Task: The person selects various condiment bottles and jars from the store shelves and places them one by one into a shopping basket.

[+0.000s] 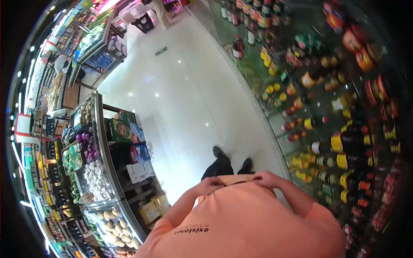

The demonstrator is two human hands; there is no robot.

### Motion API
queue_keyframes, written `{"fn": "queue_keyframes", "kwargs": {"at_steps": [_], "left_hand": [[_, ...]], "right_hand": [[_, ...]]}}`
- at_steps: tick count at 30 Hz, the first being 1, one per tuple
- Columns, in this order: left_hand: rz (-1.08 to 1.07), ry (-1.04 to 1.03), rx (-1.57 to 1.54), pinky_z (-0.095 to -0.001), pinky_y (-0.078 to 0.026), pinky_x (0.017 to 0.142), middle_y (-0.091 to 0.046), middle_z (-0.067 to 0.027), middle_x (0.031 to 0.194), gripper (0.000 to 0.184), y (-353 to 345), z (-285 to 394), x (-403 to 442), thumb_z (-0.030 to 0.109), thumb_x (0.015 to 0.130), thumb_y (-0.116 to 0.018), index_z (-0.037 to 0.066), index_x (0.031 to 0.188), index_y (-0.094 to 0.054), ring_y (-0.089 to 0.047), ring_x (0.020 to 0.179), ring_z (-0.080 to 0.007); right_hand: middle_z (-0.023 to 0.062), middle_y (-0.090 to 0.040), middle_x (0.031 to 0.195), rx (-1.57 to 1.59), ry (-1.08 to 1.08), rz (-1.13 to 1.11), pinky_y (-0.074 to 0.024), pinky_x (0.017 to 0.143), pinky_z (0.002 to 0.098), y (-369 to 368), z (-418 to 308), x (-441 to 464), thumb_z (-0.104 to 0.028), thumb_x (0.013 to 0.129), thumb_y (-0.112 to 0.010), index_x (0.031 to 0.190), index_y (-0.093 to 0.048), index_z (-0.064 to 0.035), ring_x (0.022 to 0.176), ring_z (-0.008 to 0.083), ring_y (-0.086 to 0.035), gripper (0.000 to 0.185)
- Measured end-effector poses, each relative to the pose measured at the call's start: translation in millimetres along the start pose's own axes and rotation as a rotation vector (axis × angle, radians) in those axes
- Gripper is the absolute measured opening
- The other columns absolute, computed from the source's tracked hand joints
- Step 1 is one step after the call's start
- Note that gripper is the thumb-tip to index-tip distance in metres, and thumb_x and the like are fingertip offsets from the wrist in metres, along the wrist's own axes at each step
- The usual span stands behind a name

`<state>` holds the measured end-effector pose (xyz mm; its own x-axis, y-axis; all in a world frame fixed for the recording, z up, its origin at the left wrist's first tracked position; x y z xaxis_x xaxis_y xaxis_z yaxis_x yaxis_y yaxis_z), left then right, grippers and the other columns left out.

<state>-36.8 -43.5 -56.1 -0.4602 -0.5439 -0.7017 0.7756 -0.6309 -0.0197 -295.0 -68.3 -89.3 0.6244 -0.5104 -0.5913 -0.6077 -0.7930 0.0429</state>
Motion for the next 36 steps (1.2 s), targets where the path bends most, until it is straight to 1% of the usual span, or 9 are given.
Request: {"fn": "queue_keyframes", "kwargs": {"at_steps": [2,3,11,15,21,25,29,32,36], "left_hand": [[0.004,0.088,-0.016,-0.0233,-0.045,0.054,-0.068,0.0002,0.092,0.025,1,-26,-6,0.026,0.090,-0.067,0.010,0.108,-0.069,-0.055,0.068,-0.0061],[-0.065,0.000,-0.074,-0.0241,-0.047,0.061,-0.068,-0.0007,0.092,0.024,17,16,53,0.025,0.090,-0.067,0.007,0.107,-0.068,-0.057,0.072,-0.0074],[-0.009,-0.168,-0.108,-0.0290,-0.047,0.078,-0.063,-0.0021,0.087,0.022,190,39,59,0.026,0.094,-0.059,0.004,0.093,-0.060,-0.056,0.085,-0.0115],[-0.093,-0.057,0.173,-0.0314,-0.044,0.072,-0.055,-0.0014,0.079,0.031,281,66,51,0.036,0.094,-0.060,0.006,0.086,-0.056,-0.051,0.079,-0.0115],[-0.101,-0.083,-0.124,-0.0257,-0.034,0.048,-0.045,0.0047,0.062,0.033,362,94,54,0.035,0.093,-0.064,0.010,0.076,-0.053,-0.041,0.055,-0.0055],[-0.011,-0.044,-0.022,-0.0256,-0.039,0.052,-0.053,0.0024,0.066,0.031,418,96,87,0.036,0.092,-0.065,0.007,0.082,-0.061,-0.048,0.058,-0.0075],[0.276,-0.032,-0.064,-0.0289,-0.049,0.063,-0.059,-0.0025,0.068,0.033,489,82,151,0.036,0.090,-0.066,0.004,0.091,-0.066,-0.057,0.067,-0.0107],[0.686,-0.099,0.244,-0.0306,-0.049,0.062,-0.066,-0.0083,0.072,0.030,550,85,182,0.032,0.088,-0.067,0.002,0.088,-0.066,-0.062,0.069,-0.0129],[0.644,-0.006,-0.040,-0.0308,-0.049,0.058,-0.064,-0.0056,0.067,0.030,583,86,218,0.032,0.088,-0.068,0.002,0.089,-0.067,-0.061,0.061,-0.0140]], "right_hand": [[0.0089,-0.069,0.100,0.085,-0.004,-0.081,-0.0484,0.086,0.0327,-16,18,13,-0.031,0.088,-0.067,0.106,-0.070,-0.0048,0.095,0.0173,-0.062,0.032],[0.0083,-0.069,0.100,0.071,-0.099,-0.038,-0.0484,0.085,0.0327,60,-6,8,-0.031,0.088,-0.067,0.105,-0.069,-0.0039,0.096,0.0167,-0.062,0.032],[0.0061,-0.068,0.109,0.017,-0.125,-0.095,-0.0482,0.090,0.0318,73,-123,160,-0.027,0.089,-0.068,0.118,-0.064,-0.0038,0.099,0.0144,-0.061,0.037],[0.0047,-0.067,0.104,-0.008,-0.129,-0.091,-0.0485,0.085,0.0306,83,-193,219,-0.029,0.090,-0.065,0.115,-0.063,-0.0037,0.095,0.0132,-0.060,0.035],[0.0051,-0.066,0.102,0.086,-0.095,0.003,-0.0478,0.085,0.0309,104,-253,277,-0.031,0.090,-0.066,0.110,-0.064,-0.0038,0.095,0.0135,-0.060,0.034],[0.0063,-0.067,0.097,0.106,-0.062,0.071,-0.0475,0.082,0.0295,123,-260,310,-0.032,0.091,-0.065,0.106,-0.066,-0.0036,0.093,0.0125,-0.060,0.033],[0.0075,-0.068,0.099,-0.006,0.036,0.049,-0.0480,0.083,0.0306,149,-270,351,-0.033,0.093,-0.061,0.107,-0.067,-0.0045,0.093,0.0141,-0.061,0.032],[0.0079,-0.068,0.098,-0.041,0.068,0.052,-0.0479,0.082,0.0310,169,-263,392,-0.035,0.092,-0.062,0.107,-0.067,-0.0051,0.093,0.0143,-0.061,0.033],[0.0084,-0.068,0.100,-0.005,0.095,0.011,-0.0479,0.081,0.0325,212,-286,439,-0.040,0.090,-0.061,0.107,-0.065,-0.0054,0.093,0.0159,-0.061,0.039]]}}
Point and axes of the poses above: each hand's wrist, its own x-axis towards the middle knuckle, its own y-axis out of the back of the hand, z = x × y, the point moved 8 cm from there along x, towards the middle knuckle
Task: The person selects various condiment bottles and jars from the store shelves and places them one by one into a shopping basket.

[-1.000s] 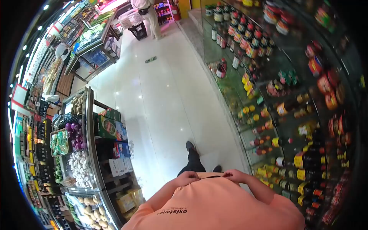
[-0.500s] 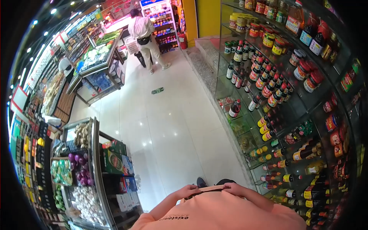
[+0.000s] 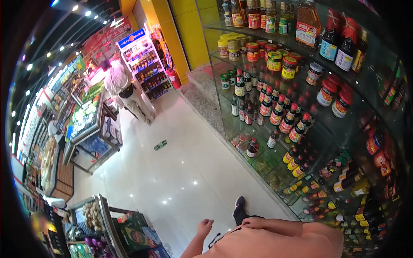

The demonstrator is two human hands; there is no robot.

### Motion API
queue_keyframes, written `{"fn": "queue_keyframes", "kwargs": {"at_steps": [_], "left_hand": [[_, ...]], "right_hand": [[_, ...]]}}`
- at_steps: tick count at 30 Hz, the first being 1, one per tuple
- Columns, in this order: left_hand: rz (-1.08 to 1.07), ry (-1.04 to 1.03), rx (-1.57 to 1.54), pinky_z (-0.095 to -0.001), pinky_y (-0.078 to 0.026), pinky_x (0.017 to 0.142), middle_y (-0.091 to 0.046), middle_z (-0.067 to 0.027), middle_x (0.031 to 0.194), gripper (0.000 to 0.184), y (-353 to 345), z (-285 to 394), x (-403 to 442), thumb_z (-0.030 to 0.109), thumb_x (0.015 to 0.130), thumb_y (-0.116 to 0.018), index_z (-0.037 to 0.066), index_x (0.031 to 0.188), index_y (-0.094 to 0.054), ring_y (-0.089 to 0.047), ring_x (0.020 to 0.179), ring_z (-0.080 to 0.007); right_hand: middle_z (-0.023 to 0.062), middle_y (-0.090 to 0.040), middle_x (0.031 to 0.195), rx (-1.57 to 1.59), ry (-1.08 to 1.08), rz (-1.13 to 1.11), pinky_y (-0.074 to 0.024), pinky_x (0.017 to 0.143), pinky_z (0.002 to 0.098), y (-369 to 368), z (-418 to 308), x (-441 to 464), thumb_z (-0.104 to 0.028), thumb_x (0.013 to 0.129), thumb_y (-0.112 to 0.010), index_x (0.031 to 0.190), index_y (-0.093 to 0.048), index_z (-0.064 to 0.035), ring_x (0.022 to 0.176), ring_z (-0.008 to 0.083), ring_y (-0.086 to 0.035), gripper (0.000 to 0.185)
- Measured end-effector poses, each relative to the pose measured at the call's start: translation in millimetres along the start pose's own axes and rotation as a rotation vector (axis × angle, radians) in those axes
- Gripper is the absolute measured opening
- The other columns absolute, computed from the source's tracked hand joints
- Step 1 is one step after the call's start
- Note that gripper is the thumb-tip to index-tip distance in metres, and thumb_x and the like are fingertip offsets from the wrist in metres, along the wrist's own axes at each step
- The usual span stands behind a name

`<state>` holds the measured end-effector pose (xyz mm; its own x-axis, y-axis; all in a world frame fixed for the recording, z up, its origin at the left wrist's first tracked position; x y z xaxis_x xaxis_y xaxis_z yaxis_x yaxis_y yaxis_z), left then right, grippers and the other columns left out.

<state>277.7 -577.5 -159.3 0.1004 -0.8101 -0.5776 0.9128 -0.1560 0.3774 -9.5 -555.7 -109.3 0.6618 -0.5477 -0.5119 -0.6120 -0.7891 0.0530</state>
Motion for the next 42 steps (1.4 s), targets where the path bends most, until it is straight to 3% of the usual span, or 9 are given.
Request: {"fn": "queue_keyframes", "kwargs": {"at_steps": [5,11,15,16,19,26,33,38,42], "left_hand": [[-0.039,0.090,0.225,-0.0317,-0.051,0.062,-0.068,-0.0080,0.073,0.035,27,-34,53,0.034,0.085,-0.069,0.000,0.094,-0.069,-0.065,0.065,-0.0167],[0.134,0.407,-0.112,-0.0314,-0.049,0.047,-0.065,-0.0097,0.069,0.026,75,-116,91,0.026,0.085,-0.068,0.000,0.091,-0.068,-0.061,0.052,-0.0186],[0.002,0.104,0.268,-0.0341,-0.052,0.053,-0.068,-0.0131,0.075,0.027,77,-141,143,0.021,0.086,-0.064,-0.001,0.099,-0.068,-0.065,0.059,-0.0226],[-0.006,-0.016,0.371,-0.0347,-0.053,0.055,-0.069,-0.0139,0.077,0.027,73,-123,154,0.020,0.087,-0.063,-0.002,0.101,-0.067,-0.065,0.060,-0.0236],[-0.108,0.136,0.446,-0.0357,-0.054,0.058,-0.070,-0.0151,0.080,0.031,63,-79,182,0.021,0.088,-0.063,-0.002,0.109,-0.066,-0.067,0.064,-0.0244],[-0.119,0.344,-0.121,-0.0322,-0.050,0.053,-0.067,-0.0108,0.074,0.026,78,34,329,0.022,0.090,-0.062,0.000,0.101,-0.065,-0.064,0.060,-0.0190],[-0.142,0.260,-0.144,-0.0298,-0.048,0.052,-0.066,-0.0088,0.074,0.024,125,138,446,0.021,0.090,-0.061,0.001,0.103,-0.062,-0.063,0.059,-0.0178],[-0.187,0.311,-0.081,-0.0304,-0.048,0.050,-0.066,-0.0103,0.074,0.025,170,159,506,0.021,0.090,-0.062,0.000,0.103,-0.062,-0.062,0.059,-0.0185],[-0.233,0.340,-0.212,-0.0307,-0.046,0.047,-0.065,-0.0124,0.074,0.024,206,156,549,0.019,0.090,-0.061,-0.001,0.104,-0.061,-0.062,0.058,-0.0203]], "right_hand": [[0.0079,-0.068,0.097,0.003,0.051,0.001,-0.0491,0.080,0.0325,70,-30,60,-0.045,0.088,-0.063,0.107,-0.065,-0.0065,0.091,0.0169,-0.063,0.043],[0.0055,-0.067,0.090,-0.057,0.004,0.047,-0.0500,0.076,0.0308,181,-92,97,-0.035,0.090,-0.066,0.105,-0.064,-0.0054,0.084,0.0147,-0.062,0.033],[0.0073,-0.068,0.087,-0.110,0.051,0.283,-0.0512,0.074,0.0320,262,-133,94,-0.031,0.089,-0.067,0.103,-0.064,-0.0051,0.081,0.0167,-0.064,0.030],[0.0078,-0.067,0.086,-0.126,0.107,0.375,-0.0514,0.074,0.0320,280,-145,91,-0.029,0.089,-0.067,0.102,-0.064,-0.0049,0.080,0.0173,-0.064,0.028],[0.0079,-0.067,0.083,-0.116,0.157,0.499,-0.0517,0.072,0.0316,323,-169,87,-0.025,0.087,-0.069,0.100,-0.065,-0.0040,0.078,0.0174,-0.064,0.025],[0.0062,-0.066,0.076,-0.144,0.295,0.929,-0.0516,0.063,0.0323,433,-219,94,-0.019,0.083,-0.070,0.095,-0.064,-0.0053,0.065,0.0189,-0.063,0.019],[0.0112,-0.063,0.099,-0.332,0.428,1.520,-0.0516,0.071,0.0347,595,-307,123,-0.012,0.080,-0.072,0.118,-0.053,-0.0048,0.082,0.0229,-0.064,0.043],[0.0218,-0.052,0.128,-0.335,0.291,1.795,-0.0460,0.095,0.0401,677,-343,147,-0.013,0.082,-0.074,0.133,-0.043,0.0010,0.118,0.0340,-0.053,0.062],[0.0231,-0.054,0.124,-0.308,0.311,1.885,-0.0438,0.095,0.0435,700,-353,162,-0.016,0.081,-0.075,0.129,-0.045,0.0031,0.115,0.0360,-0.053,0.060]]}}
Point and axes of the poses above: each hand's wrist, its own x-axis towards the middle knuckle, its own y-axis out of the back of the hand, z = x × y, the point moved 8 cm from there along x, towards the middle knuckle
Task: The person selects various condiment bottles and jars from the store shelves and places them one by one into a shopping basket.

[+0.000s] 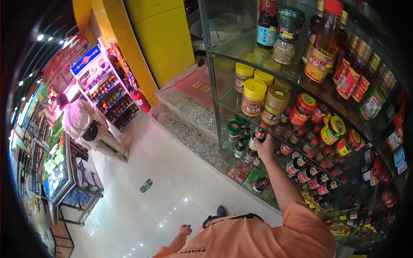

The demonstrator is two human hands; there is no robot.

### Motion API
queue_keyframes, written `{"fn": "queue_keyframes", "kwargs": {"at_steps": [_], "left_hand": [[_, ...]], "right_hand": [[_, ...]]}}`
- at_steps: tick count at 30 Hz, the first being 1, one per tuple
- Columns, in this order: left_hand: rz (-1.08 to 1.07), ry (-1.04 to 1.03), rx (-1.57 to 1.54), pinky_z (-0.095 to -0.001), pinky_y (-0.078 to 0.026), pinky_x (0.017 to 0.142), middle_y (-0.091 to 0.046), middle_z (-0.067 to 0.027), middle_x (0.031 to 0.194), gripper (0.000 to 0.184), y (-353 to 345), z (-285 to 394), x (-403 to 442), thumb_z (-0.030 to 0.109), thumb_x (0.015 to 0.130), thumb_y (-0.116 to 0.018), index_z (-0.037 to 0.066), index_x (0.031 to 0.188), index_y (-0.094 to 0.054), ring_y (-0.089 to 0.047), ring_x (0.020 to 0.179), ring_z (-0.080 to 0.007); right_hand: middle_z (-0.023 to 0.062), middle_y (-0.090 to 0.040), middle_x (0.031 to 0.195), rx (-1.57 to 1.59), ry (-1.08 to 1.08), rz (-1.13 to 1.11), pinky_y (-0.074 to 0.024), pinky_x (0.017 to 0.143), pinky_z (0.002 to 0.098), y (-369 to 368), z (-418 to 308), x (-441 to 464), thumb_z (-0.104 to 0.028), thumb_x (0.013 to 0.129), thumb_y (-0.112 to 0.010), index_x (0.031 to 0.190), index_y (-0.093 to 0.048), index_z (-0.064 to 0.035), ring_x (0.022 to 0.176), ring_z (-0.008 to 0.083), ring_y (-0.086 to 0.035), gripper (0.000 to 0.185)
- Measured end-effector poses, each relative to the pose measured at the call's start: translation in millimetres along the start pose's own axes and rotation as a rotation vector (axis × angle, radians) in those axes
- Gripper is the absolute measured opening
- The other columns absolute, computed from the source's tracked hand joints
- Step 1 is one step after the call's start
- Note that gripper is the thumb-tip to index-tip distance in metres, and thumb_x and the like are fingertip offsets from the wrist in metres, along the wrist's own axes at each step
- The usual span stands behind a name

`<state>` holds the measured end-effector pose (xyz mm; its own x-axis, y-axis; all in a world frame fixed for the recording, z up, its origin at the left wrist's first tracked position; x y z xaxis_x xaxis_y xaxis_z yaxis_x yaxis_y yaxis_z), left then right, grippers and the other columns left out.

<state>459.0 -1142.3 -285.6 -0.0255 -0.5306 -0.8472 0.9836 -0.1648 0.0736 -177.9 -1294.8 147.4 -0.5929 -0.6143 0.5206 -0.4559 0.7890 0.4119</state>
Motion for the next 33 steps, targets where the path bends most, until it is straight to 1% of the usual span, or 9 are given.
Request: {"fn": "queue_keyframes", "kwargs": {"at_steps": [4,7,11,14,18,23,25,30,33], "left_hand": [[0.059,0.057,0.043,-0.0303,-0.046,0.047,-0.065,-0.0127,0.075,0.025,27,11,27,0.019,0.090,-0.062,-0.002,0.104,-0.061,-0.062,0.058,-0.0206],[0.048,0.064,0.166,-0.0304,-0.047,0.048,-0.066,-0.0123,0.076,0.024,22,37,53,0.018,0.090,-0.062,-0.003,0.102,-0.061,-0.062,0.059,-0.0197],[-0.107,-0.336,0.429,-0.0300,-0.051,0.055,-0.066,-0.0101,0.076,0.025,-78,133,71,0.018,0.088,-0.064,-0.003,0.100,-0.063,-0.064,0.064,-0.0165],[-0.451,-0.399,0.463,-0.0296,-0.053,0.067,-0.067,-0.0105,0.088,0.029,-181,183,47,0.022,0.092,-0.062,-0.002,0.107,-0.061,-0.065,0.076,-0.0162],[-0.958,-0.204,0.457,-0.0316,-0.052,0.082,-0.061,-0.0132,0.116,0.047,-326,234,-93,0.028,0.096,-0.059,0.005,0.134,-0.044,-0.063,0.099,-0.0200],[-1.437,0.246,0.213,-0.0363,-0.049,0.091,-0.050,-0.0145,0.133,0.066,-432,191,-255,0.027,0.094,-0.062,0.008,0.146,-0.027,-0.054,0.118,-0.0244],[-1.532,-0.130,0.606,-0.0372,-0.049,0.093,-0.047,-0.0136,0.134,0.071,-460,162,-289,0.023,0.091,-0.067,0.007,0.147,-0.025,-0.051,0.120,-0.0235],[-1.587,-0.227,0.749,-0.0333,-0.050,0.092,-0.049,-0.0102,0.129,0.063,-515,74,-349,0.005,0.085,-0.070,0.002,0.138,-0.037,-0.051,0.117,-0.0196],[-1.680,-0.327,0.797,-0.0333,-0.051,0.092,-0.050,-0.0097,0.128,0.066,-540,18,-398,0.002,0.082,-0.072,0.000,0.138,-0.037,-0.051,0.117,-0.0190]], "right_hand": [[0.0219,-0.058,0.118,-0.168,-0.105,-0.024,-0.0450,0.092,0.0432,-2,7,0,-0.015,0.080,-0.075,0.123,-0.050,0.0022,0.109,0.0378,-0.056,0.053],[0.0168,-0.063,0.109,-0.013,-0.276,-0.124,-0.0486,0.088,0.0394,0,11,-11,-0.012,0.082,-0.071,0.119,-0.054,-0.0031,0.101,0.0320,-0.062,0.042],[0.0110,-0.066,0.098,0.084,-0.046,-0.037,-0.0514,0.080,0.0342,37,-7,-73,-0.012,0.081,-0.073,0.115,-0.055,-0.0033,0.089,0.0193,-0.065,0.039],[0.0064,-0.062,0.109,0.537,-0.376,-0.122,-0.0508,0.083,0.0308,53,11,-142,-0.006,0.080,-0.076,0.124,-0.049,-0.0021,0.096,0.0137,-0.061,0.051],[0.0058,-0.054,0.114,0.669,-0.602,-0.085,-0.0504,0.087,0.0327,114,-4,-224,0.000,0.081,-0.074,0.133,-0.033,-0.0050,0.103,0.0146,-0.058,0.066],[0.0066,-0.054,0.110,0.732,-0.665,0.179,-0.0523,0.087,0.0337,211,-8,-300,0.002,0.083,-0.072,0.118,-0.038,-0.0052,0.103,0.0158,-0.059,0.049],[0.0066,-0.053,0.108,0.679,-0.672,0.361,-0.0541,0.086,0.0342,257,-7,-332,0.003,0.084,-0.070,0.119,-0.038,-0.0055,0.102,0.0163,-0.059,0.048],[0.0064,-0.051,0.111,0.675,-0.715,0.575,-0.0527,0.087,0.0346,363,-4,-420,0.002,0.086,-0.068,0.120,-0.038,-0.0066,0.106,0.0166,-0.056,0.046],[0.0039,-0.051,0.110,0.792,-0.810,0.681,-0.0423,0.095,0.0344,426,-3,-473,-0.008,0.092,-0.065,0.124,-0.040,-0.0084,0.107,0.0157,-0.051,0.040]]}}
Point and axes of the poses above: each hand's wrist, its own x-axis towards the middle knuckle, its own y-axis out of the back of the hand, z = x × y, the point moved 8 cm from there along x, towards the middle knuckle
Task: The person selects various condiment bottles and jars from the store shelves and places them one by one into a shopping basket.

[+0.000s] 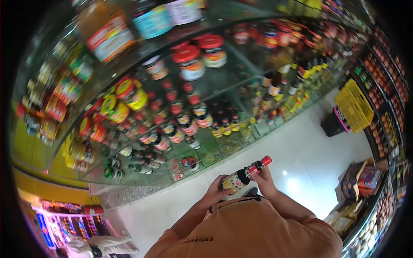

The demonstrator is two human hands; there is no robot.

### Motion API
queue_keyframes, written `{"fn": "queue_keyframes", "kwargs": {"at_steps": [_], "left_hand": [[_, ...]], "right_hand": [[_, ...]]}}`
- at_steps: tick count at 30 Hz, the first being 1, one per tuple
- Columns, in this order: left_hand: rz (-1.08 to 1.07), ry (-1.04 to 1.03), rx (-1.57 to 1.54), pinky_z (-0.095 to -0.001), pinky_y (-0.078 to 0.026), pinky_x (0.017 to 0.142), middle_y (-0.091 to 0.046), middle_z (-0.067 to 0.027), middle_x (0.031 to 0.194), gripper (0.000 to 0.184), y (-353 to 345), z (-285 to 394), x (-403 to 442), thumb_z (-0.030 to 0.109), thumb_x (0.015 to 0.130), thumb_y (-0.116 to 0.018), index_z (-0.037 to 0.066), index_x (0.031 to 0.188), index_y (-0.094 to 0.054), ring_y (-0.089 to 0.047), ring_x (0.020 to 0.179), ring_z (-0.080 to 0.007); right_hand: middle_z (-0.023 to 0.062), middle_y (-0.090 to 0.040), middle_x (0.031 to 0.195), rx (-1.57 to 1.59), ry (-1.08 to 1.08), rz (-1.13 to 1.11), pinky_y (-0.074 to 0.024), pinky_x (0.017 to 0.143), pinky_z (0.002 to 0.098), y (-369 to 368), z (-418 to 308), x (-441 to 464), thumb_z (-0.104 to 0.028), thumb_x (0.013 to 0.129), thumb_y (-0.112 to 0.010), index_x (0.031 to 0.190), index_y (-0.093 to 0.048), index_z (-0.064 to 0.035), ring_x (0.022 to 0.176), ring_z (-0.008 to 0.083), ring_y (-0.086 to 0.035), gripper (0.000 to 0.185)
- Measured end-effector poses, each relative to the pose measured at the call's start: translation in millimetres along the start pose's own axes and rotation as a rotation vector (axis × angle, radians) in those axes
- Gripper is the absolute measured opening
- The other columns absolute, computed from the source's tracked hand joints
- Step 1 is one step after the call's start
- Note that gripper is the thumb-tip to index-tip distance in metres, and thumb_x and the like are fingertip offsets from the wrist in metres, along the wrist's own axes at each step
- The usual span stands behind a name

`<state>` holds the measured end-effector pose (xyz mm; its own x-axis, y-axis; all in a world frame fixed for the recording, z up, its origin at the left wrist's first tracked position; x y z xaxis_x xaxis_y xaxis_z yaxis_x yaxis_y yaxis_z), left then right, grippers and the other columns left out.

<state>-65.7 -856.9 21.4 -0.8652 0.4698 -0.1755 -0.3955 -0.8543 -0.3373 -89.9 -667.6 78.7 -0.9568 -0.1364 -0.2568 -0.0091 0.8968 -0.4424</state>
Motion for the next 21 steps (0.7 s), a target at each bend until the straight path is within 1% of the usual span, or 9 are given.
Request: {"fn": "queue_keyframes", "kwargs": {"at_steps": [1,2,4,5,8,11,16,18,21], "left_hand": [[0.010,0.055,-0.024,-0.0346,-0.048,0.097,-0.050,-0.0093,0.128,0.069,-21,-5,16,-0.001,0.078,-0.074,-0.001,0.137,-0.037,-0.050,0.119,-0.0190],[-0.022,0.082,-0.016,-0.0346,-0.048,0.097,-0.050,-0.0093,0.128,0.069,-43,-13,32,-0.001,0.078,-0.074,-0.001,0.137,-0.037,-0.050,0.119,-0.0190],[-0.087,0.014,-0.072,-0.0365,-0.042,0.103,-0.049,-0.0100,0.130,0.073,-82,-18,61,-0.002,0.076,-0.075,0.000,0.138,-0.037,-0.049,0.122,-0.0203],[-0.113,0.002,-0.015,-0.0381,-0.038,0.107,-0.049,-0.0107,0.131,0.077,-99,-19,75,0.002,0.075,-0.078,0.000,0.140,-0.036,-0.048,0.124,-0.0212],[-0.200,0.056,0.017,-0.0385,-0.037,0.107,-0.049,-0.0117,0.133,0.081,-156,-14,114,0.005,0.073,-0.080,-0.001,0.141,-0.035,-0.048,0.126,-0.0217],[-0.277,0.075,-0.001,-0.0385,-0.037,0.108,-0.049,-0.0121,0.133,0.082,-197,-11,147,0.006,0.072,-0.080,-0.002,0.140,-0.035,-0.047,0.126,-0.0216],[-0.359,0.185,0.039,-0.0383,-0.036,0.108,-0.049,-0.0118,0.133,0.080,-235,-42,209,0.005,0.073,-0.079,-0.002,0.139,-0.036,-0.047,0.126,-0.0212],[-0.391,0.218,0.065,-0.0381,-0.037,0.108,-0.050,-0.0115,0.132,0.079,-250,-47,236,0.005,0.073,-0.079,-0.002,0.139,-0.037,-0.048,0.125,-0.0209],[-0.441,0.242,0.050,-0.0370,-0.038,0.107,-0.052,-0.0102,0.129,0.076,-276,-48,284,0.009,0.073,-0.079,-0.002,0.137,-0.040,-0.050,0.123,-0.0200]], "right_hand": [[0.0037,-0.051,0.111,-0.012,0.042,0.002,-0.0426,0.094,0.0336,25,-12,-3,-0.011,0.094,-0.064,0.124,-0.041,-0.0079,0.104,0.0142,-0.050,0.038],[0.0036,-0.052,0.110,-0.014,0.112,0.012,-0.0426,0.093,0.0331,53,-19,-3,-0.013,0.094,-0.064,0.124,-0.042,-0.0070,0.104,0.0138,-0.050,0.038],[0.0035,-0.053,0.108,0.019,0.191,0.057,-0.0437,0.090,0.0321,89,-54,-11,-0.015,0.094,-0.064,0.122,-0.043,-0.0065,0.102,0.0134,-0.050,0.037],[0.0037,-0.053,0.107,0.008,0.169,0.114,-0.0449,0.085,0.0314,109,-66,-16,-0.016,0.094,-0.065,0.121,-0.044,-0.0058,0.100,0.0137,-0.051,0.036],[0.0043,-0.054,0.107,0.048,0.242,0.193,-0.0454,0.081,0.0308,160,-100,-32,-0.017,0.094,-0.064,0.121,-0.043,-0.0055,0.097,0.0139,-0.052,0.036],[0.0052,-0.054,0.108,0.049,0.265,0.275,-0.0459,0.080,0.0309,208,-110,-40,-0.020,0.094,-0.064,0.122,-0.043,-0.0050,0.096,0.0143,-0.052,0.039],[0.0063,-0.054,0.110,0.070,0.259,0.440,-0.0471,0.078,0.0309,278,-124,-45,-0.023,0.094,-0.064,0.126,-0.041,-0.0043,0.096,0.0148,-0.053,0.044],[0.0072,-0.055,0.113,0.079,0.245,0.518,-0.0489,0.079,0.0317,307,-123,-39,-0.023,0.095,-0.064,0.129,-0.039,-0.0040,0.100,0.0161,-0.054,0.046],[0.0093,-0.056,0.116,0.054,0.216,0.539,-0.0520,0.085,0.0355,345,-138,-28,-0.026,0.096,-0.062,0.130,-0.039,-0.0034,0.107,0.0194,-0.056,0.047]]}}
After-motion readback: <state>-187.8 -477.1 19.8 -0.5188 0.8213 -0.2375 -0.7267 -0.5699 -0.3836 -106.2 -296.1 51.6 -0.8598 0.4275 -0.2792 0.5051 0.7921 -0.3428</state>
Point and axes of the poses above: each hand's wrist, its own x-axis towards the middle knuckle, its own y-axis out of the back of the hand, z = x × y, the point moved 8 cm from there along x, towards the middle knuckle
